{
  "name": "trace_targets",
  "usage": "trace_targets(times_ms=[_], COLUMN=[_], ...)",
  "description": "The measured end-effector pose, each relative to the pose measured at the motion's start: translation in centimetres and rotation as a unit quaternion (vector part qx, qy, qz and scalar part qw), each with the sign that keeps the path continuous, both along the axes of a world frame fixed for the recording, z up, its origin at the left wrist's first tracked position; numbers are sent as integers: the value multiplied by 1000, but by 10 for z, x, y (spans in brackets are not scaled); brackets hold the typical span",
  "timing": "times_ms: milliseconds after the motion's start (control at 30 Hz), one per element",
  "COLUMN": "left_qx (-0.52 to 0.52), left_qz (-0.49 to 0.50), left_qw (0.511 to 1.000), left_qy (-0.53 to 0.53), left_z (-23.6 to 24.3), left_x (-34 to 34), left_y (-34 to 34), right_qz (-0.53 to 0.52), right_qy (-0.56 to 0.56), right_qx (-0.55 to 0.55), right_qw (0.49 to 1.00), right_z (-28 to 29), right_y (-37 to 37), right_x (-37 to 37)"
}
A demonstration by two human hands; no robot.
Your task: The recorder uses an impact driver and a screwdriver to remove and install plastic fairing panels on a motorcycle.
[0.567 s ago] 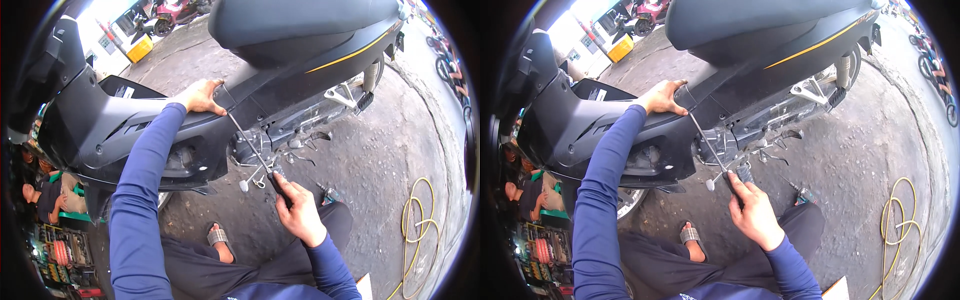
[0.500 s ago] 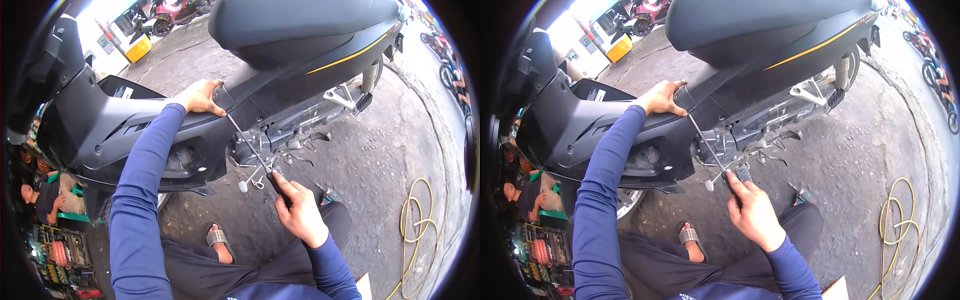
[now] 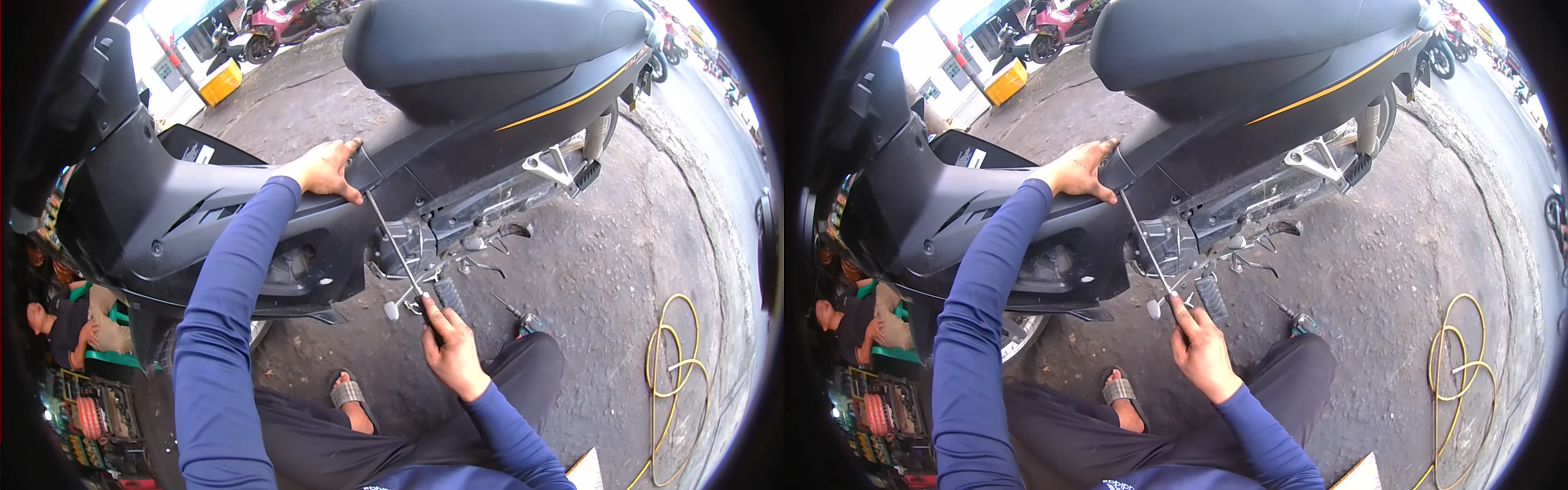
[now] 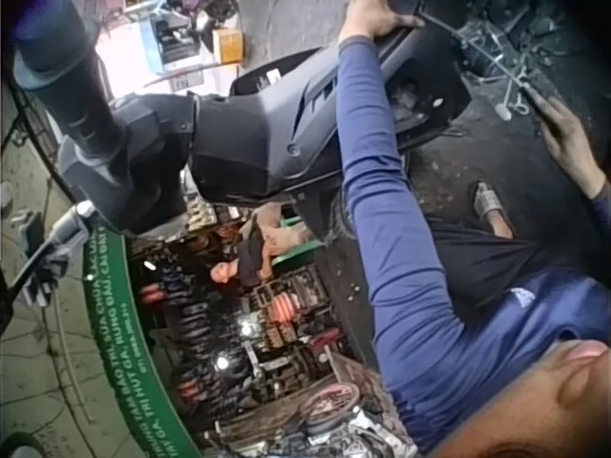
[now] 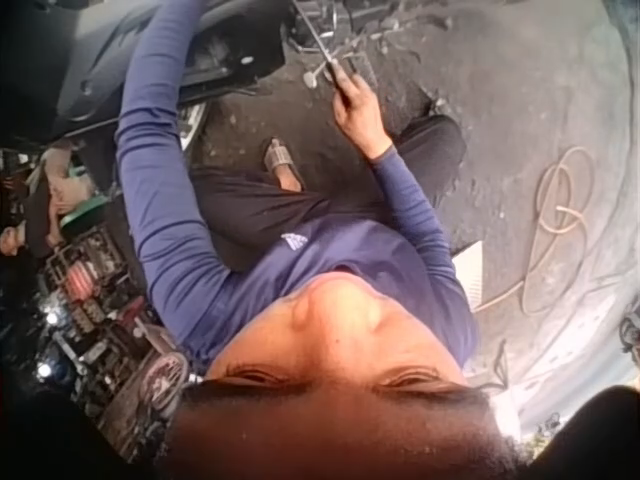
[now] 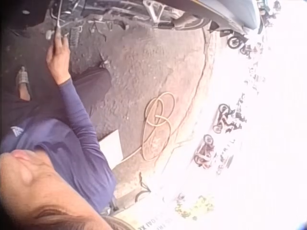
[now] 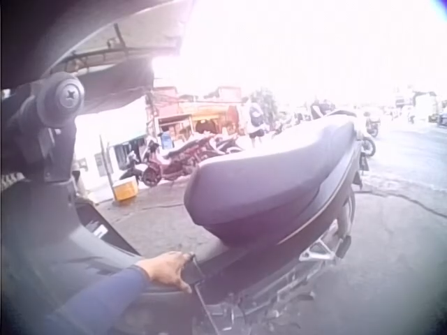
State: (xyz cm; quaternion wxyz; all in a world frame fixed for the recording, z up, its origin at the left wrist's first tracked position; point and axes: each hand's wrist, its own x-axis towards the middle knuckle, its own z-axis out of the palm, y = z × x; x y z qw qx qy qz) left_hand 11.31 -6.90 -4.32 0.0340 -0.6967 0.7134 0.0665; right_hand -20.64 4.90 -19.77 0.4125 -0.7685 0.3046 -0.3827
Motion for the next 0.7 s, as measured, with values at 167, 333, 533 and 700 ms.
trace_targets(times_ms=[167, 333, 533, 700], left_qx=[4, -14, 18, -48], left_qz=[12, 55, 95, 75], left_qw=[999, 995, 982, 991], left_qy=[35, 79, 161, 100], left_z=[2, -3, -3, -13], left_x=[0, 5, 16, 2], left_y=[-4, -5, -8, -15], right_qz=[-13, 40, 209, 75], right_qy=[-60, -155, -337, -176], right_qx=[-11, 255, 617, 276], right_qw=[998, 954, 680, 942], right_z=[-38, -22, 39, -44], right_y=[-18, -33, -59, -74], right_x=[37, 58, 55, 62])
